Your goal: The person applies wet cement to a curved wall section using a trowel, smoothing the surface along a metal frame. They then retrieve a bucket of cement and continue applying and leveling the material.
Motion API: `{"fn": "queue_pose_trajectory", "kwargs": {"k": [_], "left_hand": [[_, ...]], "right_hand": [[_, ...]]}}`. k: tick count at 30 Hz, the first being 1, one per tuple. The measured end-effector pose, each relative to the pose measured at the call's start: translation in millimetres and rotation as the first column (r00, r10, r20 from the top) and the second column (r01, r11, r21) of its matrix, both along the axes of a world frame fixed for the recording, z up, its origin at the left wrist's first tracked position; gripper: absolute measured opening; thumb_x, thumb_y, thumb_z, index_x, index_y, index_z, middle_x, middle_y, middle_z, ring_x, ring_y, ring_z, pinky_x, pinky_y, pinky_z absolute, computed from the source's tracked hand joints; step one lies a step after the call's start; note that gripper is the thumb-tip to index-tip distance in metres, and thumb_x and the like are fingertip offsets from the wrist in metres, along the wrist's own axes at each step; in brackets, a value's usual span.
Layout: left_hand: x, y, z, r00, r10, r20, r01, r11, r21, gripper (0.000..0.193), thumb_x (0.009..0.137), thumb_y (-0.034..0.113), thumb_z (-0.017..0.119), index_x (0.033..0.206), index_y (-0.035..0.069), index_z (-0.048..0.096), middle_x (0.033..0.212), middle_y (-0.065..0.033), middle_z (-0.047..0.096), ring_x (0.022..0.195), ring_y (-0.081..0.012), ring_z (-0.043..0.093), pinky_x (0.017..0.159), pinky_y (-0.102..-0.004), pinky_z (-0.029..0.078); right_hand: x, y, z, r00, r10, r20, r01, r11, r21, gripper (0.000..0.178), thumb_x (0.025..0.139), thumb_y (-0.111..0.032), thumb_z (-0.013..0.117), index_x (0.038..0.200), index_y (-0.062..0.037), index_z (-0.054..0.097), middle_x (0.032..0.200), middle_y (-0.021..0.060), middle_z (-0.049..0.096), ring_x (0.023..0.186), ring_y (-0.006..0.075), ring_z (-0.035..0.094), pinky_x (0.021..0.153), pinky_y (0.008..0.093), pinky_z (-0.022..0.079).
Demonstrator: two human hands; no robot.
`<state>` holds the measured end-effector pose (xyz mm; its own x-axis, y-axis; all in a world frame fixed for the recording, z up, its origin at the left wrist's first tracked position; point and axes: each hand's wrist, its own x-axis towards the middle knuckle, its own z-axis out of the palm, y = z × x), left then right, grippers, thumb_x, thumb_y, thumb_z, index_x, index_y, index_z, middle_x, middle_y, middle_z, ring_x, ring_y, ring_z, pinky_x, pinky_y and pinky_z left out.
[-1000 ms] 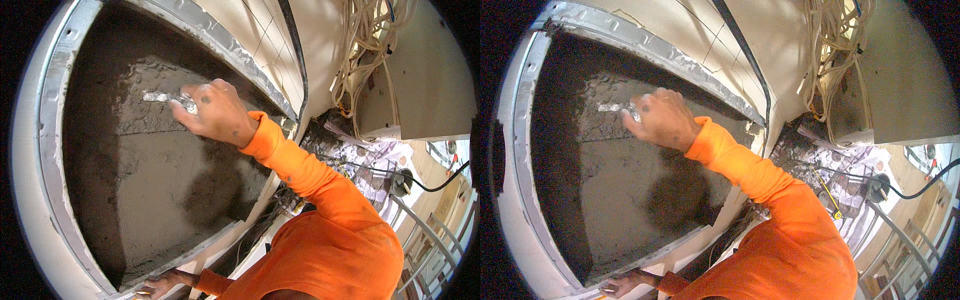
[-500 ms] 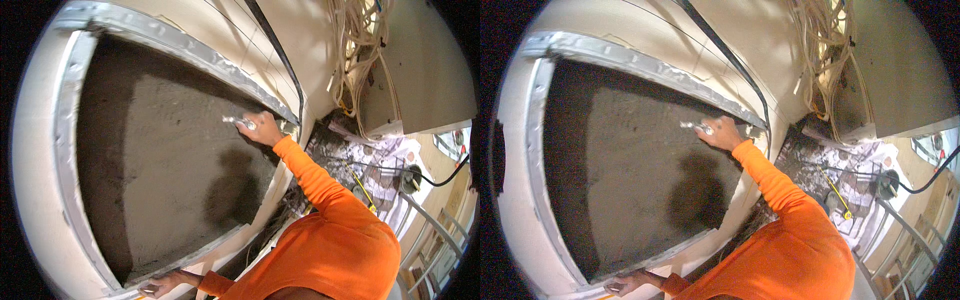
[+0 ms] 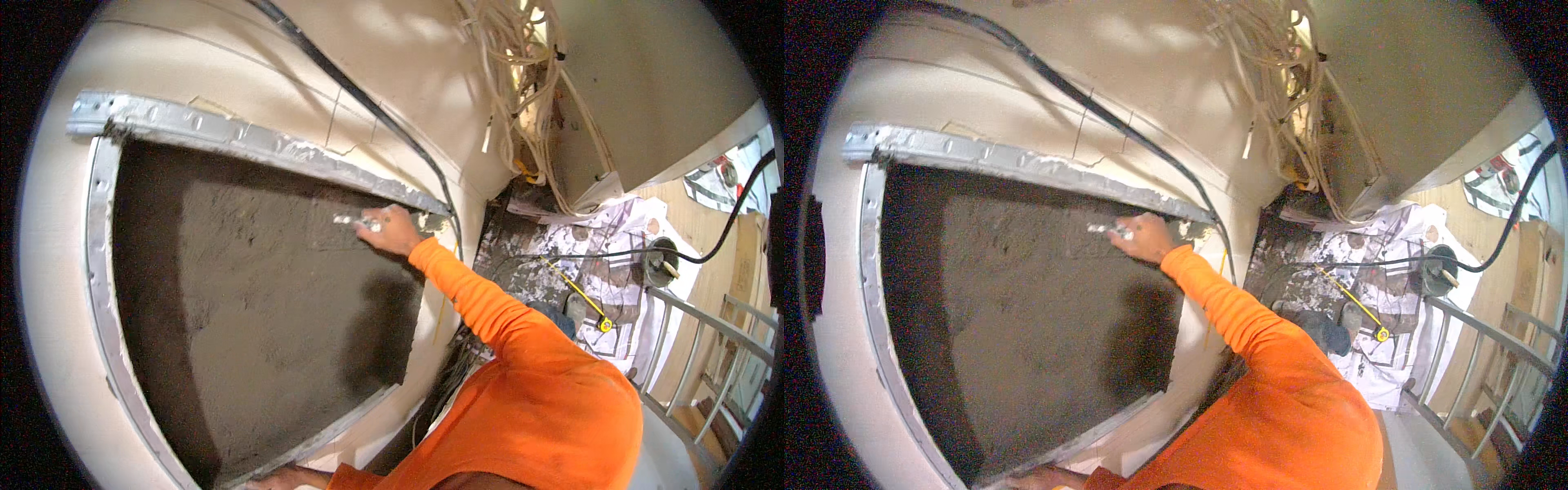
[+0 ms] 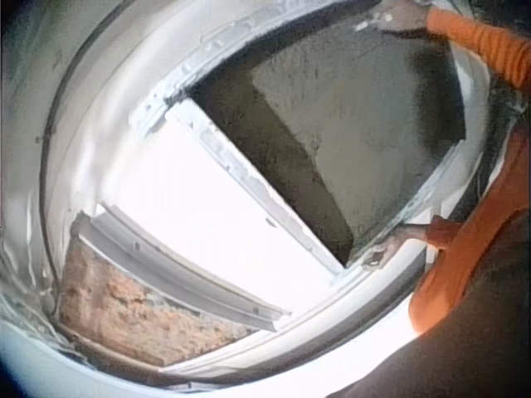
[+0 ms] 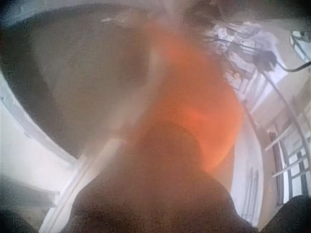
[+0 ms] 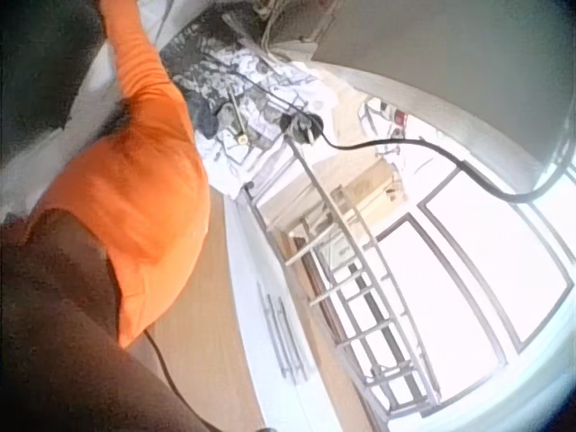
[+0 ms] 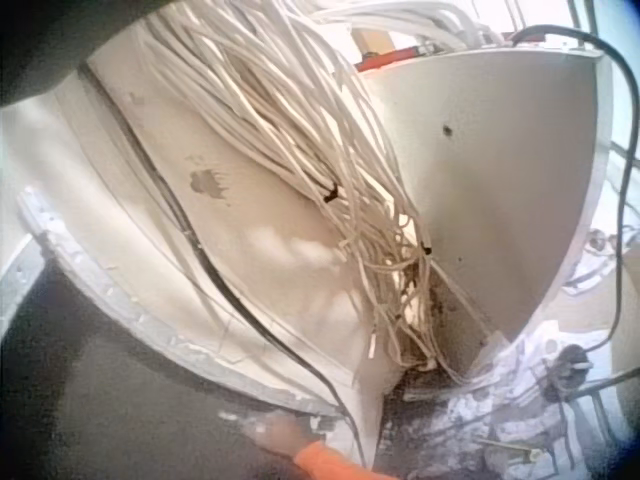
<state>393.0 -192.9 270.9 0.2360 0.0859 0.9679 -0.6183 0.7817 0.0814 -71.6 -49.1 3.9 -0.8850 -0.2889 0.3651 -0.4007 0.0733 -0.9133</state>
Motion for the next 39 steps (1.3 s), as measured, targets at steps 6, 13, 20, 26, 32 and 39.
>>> {"fn": "queue_pose_trajectory", "kwargs": {"k": [6,13,20,26,32,39], "left_hand": [[1,-2,-11,0.999,0.011,0.035,-0.011,1.000,0.011,0.068,0.099,0.038,0.065,0.145,-0.004,0.039,0.143,-0.0211,0.047,0.130,-0.0337,0.048,0.110,-0.0483,0.040],[-30,-17,-19,0.994,-0.054,0.097,0.051,0.998,0.027,0.065,0.099,0.035,0.066,0.144,-0.004,0.040,0.144,-0.0217,0.047,0.130,-0.0346,0.049,0.110,-0.0484,0.041],[-10,-15,-8,0.979,-0.008,0.205,0.005,1.000,0.015,0.062,0.099,0.031,0.067,0.143,-0.003,0.042,0.146,-0.0225,0.048,0.131,-0.0357,0.050,0.110,-0.0486,0.043],[-1,-2,-1,0.992,-0.128,0.013,0.127,0.990,0.062,0.058,0.099,0.026,0.067,0.143,-0.003,0.042,0.149,-0.0238,0.046,0.134,-0.0366,0.049,0.112,-0.0500,0.042],[-9,17,8,0.999,0.023,0.030,-0.025,0.999,0.047,0.061,0.103,0.035,0.061,0.145,-0.003,0.039,0.154,-0.0246,0.038,0.143,-0.0376,0.039,0.120,-0.0522,0.032],[-7,13,0,1.000,0.008,0.010,-0.008,1.000,0.025,0.071,0.097,0.040,0.068,0.144,-0.003,0.039,0.150,-0.0243,0.042,0.139,-0.0387,0.043,0.118,-0.0527,0.035]], "right_hand": [[6,-8,47,0.999,0.025,-0.045,-0.023,0.999,0.043,0.054,0.086,-0.057,0.068,0.098,-0.0051,0.078,0.069,0.0201,0.068,0.069,0.0385,0.068,0.073,0.0463,0.055],[-5,-7,11,0.999,0.025,0.030,-0.026,1.000,0.003,0.045,0.087,-0.058,0.063,0.094,-0.0157,0.078,0.075,0.0185,0.070,0.073,0.0400,0.069,0.073,0.0527,0.056],[0,0,-26,1.000,-0.026,-0.007,0.026,0.997,0.070,0.049,0.089,-0.060,0.062,0.099,-0.0149,0.077,0.075,0.0181,0.071,0.075,0.0393,0.070,0.074,0.0507,0.056],[0,-11,-17,0.994,-0.093,-0.065,0.092,0.996,-0.020,0.041,0.086,-0.049,0.071,0.097,-0.0104,0.078,0.076,0.0186,0.072,0.071,0.0385,0.070,0.067,0.0463,0.057],[-11,-11,75,0.992,0.112,-0.051,-0.117,0.986,-0.118,0.034,0.087,-0.037,0.073,0.085,-0.0033,0.074,0.072,0.0235,0.067,0.066,0.0411,0.068,0.062,0.0462,0.054],[-7,-19,271,0.947,-0.049,-0.319,-0.005,0.986,-0.166,0.037,0.087,-0.034,0.072,0.074,0.0000,0.066,0.071,0.0257,0.065,0.068,0.0449,0.066,0.066,0.0516,0.053]]}}
